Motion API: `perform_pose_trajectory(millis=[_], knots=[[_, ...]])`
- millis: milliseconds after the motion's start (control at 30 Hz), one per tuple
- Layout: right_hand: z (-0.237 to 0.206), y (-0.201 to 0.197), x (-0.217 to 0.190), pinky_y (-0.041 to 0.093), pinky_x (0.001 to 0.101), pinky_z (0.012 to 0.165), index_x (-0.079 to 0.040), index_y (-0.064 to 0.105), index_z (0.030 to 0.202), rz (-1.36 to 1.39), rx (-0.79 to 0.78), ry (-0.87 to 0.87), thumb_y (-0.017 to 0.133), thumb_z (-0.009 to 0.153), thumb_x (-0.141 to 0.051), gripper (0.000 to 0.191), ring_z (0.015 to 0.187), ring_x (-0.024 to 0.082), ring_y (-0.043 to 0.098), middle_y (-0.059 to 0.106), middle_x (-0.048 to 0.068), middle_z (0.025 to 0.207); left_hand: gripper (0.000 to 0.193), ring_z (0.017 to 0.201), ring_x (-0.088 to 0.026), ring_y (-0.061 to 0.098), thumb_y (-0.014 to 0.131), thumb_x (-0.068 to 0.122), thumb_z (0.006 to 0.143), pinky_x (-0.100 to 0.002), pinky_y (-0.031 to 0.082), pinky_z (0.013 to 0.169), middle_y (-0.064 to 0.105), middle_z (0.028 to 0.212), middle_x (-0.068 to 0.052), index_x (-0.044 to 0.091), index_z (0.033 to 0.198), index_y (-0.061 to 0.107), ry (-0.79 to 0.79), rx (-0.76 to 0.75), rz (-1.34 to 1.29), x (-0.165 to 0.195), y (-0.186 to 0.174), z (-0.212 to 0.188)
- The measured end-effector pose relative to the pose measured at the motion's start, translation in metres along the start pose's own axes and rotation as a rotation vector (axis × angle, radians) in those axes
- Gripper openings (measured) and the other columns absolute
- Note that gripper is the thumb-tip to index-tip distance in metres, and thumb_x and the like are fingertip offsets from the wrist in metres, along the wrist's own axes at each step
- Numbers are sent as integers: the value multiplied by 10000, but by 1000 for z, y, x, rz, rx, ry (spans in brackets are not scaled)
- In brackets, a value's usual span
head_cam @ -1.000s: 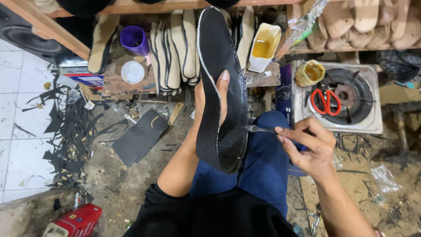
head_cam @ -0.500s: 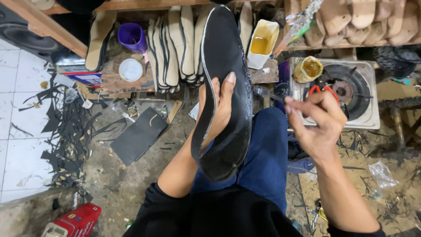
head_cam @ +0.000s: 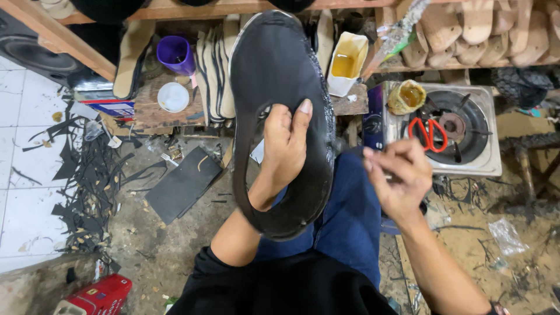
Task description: The person applies glue to the edges of a black shoe sole using a small brush, repeatedly dipping the brush into a container of yellow liquid. The person holds the sole in one hand and applies the adhesive along the perimeter, then places the finished sole on a shelf.
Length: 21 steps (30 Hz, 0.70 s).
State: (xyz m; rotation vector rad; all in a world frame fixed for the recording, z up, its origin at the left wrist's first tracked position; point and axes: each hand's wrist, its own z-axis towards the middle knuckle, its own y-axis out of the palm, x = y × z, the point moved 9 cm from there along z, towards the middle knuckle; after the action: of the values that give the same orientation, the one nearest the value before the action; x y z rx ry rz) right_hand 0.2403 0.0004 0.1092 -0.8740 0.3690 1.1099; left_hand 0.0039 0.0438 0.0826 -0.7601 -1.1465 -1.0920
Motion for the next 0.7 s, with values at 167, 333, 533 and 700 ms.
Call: perform_pose_trajectory(millis=[167,333,533,700], knots=[[-16,-1,-21,404,206,581,-63,778,1048,94,-75,-45,808,791,29,275,735,96,539,552,22,909,408,654,-62,309,649,161,1066,-290,291,544,323,698,36,62,780,375,94,55,114,5,-16,7],[8,-14,-12,370,205,556,-48,787,1065,-18,-30,-4,806,813,37,267,699,87,496,523,43,933,164,879,-69,527,565,112,1100,-257,467,819,590,949,-20,-26,1189,553,137,-163,-116,21,6,-6],[44,-21,-4,375,215,631,-64,798,1109,-92,-3,-93,840,892,13,234,736,97,506,532,31,929,384,1193,-110,589,516,83,1126,-272,471,1062,624,1329,-75,-48,1483,463,-236,-462,-647,21,32,-34],[60,-26,9,415,214,695,-38,801,1084,-138,46,-97,851,930,-26,162,798,101,536,547,29,945,410,1169,-91,577,536,87,1092,-259,463,1032,616,1318,-44,-8,1482,452,-365,-579,-714,9,41,-56]])
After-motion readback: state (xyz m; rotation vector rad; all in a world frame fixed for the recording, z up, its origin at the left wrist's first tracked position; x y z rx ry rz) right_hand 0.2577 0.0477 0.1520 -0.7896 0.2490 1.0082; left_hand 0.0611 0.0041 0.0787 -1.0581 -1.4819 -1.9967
